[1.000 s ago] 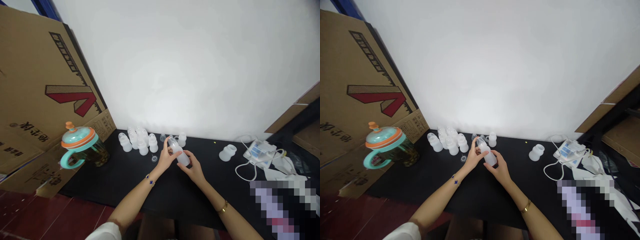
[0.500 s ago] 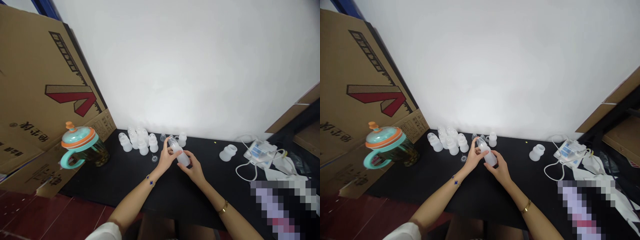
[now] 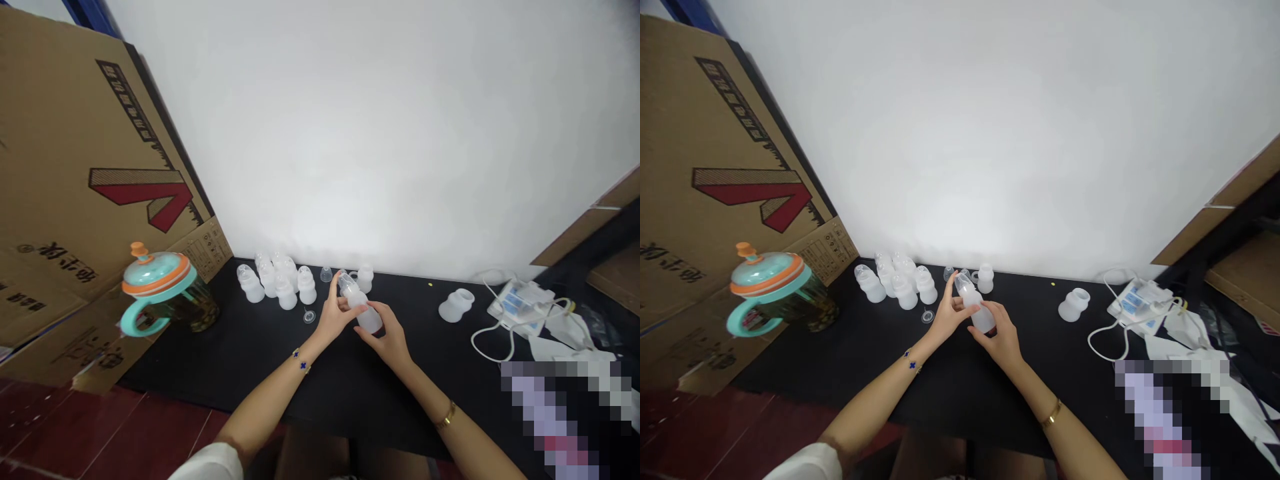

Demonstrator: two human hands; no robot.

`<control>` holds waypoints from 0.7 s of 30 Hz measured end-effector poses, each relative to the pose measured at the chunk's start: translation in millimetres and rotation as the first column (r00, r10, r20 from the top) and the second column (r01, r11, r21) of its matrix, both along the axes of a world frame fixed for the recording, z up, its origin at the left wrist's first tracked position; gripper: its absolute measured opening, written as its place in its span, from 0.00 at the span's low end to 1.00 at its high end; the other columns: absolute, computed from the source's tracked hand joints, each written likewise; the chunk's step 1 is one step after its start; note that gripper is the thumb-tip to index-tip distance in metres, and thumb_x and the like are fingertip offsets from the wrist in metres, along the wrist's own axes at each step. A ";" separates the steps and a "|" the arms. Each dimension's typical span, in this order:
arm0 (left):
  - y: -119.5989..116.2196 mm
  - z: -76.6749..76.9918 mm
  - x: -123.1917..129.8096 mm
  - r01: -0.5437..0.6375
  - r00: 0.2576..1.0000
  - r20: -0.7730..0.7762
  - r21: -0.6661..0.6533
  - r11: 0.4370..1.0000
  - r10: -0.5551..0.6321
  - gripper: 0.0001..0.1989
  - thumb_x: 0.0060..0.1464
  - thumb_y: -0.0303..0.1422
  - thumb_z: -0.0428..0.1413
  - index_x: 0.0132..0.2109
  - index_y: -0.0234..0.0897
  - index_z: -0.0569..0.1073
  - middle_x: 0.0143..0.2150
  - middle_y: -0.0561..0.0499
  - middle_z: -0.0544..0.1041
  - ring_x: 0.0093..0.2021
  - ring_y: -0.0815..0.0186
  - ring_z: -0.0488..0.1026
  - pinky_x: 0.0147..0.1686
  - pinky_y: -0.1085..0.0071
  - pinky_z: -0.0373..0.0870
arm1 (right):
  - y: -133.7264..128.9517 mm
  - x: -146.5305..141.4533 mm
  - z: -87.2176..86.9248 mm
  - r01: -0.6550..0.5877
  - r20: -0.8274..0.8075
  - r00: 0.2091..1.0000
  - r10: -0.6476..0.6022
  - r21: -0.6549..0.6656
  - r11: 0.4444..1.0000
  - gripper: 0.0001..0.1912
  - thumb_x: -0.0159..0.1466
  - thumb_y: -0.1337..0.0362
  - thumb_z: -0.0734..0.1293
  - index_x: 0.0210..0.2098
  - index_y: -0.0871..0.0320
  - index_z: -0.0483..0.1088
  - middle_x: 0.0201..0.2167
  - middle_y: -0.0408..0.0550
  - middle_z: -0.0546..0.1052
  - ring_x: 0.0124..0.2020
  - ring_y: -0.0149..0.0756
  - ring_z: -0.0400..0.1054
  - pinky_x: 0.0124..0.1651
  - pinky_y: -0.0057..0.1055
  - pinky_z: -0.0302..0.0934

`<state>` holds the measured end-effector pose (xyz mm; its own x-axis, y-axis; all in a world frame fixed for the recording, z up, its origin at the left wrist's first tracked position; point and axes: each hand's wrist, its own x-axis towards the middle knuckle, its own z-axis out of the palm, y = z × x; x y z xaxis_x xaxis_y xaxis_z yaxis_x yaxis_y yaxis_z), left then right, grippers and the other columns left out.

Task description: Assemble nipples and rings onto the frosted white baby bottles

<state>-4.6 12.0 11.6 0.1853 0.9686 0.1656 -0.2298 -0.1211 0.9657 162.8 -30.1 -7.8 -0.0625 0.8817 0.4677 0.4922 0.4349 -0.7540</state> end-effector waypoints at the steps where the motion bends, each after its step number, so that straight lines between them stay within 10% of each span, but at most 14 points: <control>1: -0.1 -0.1 0.2 0.001 1.000 0.001 0.002 1.000 -0.001 0.57 0.46 0.39 0.70 0.73 0.45 0.43 0.35 0.50 0.81 0.33 0.60 0.79 0.38 0.64 0.76 | -0.2 -0.1 0.3 -0.004 0.001 1.000 0.004 0.000 1.000 0.27 0.60 0.54 0.72 0.57 0.49 0.68 0.54 0.54 0.73 0.46 0.47 0.72 0.32 0.35 0.71; 21: 0.6 -3.7 0.2 -0.040 0.997 -0.057 0.046 0.998 0.043 0.52 0.48 0.39 0.68 0.72 0.44 0.47 0.31 0.53 0.79 0.25 0.67 0.73 0.29 0.71 0.72 | 0.9 0.0 -2.3 -0.024 -0.016 1.000 0.024 -0.006 1.000 0.28 0.60 0.55 0.72 0.58 0.49 0.67 0.53 0.53 0.73 0.43 0.45 0.73 0.31 0.34 0.69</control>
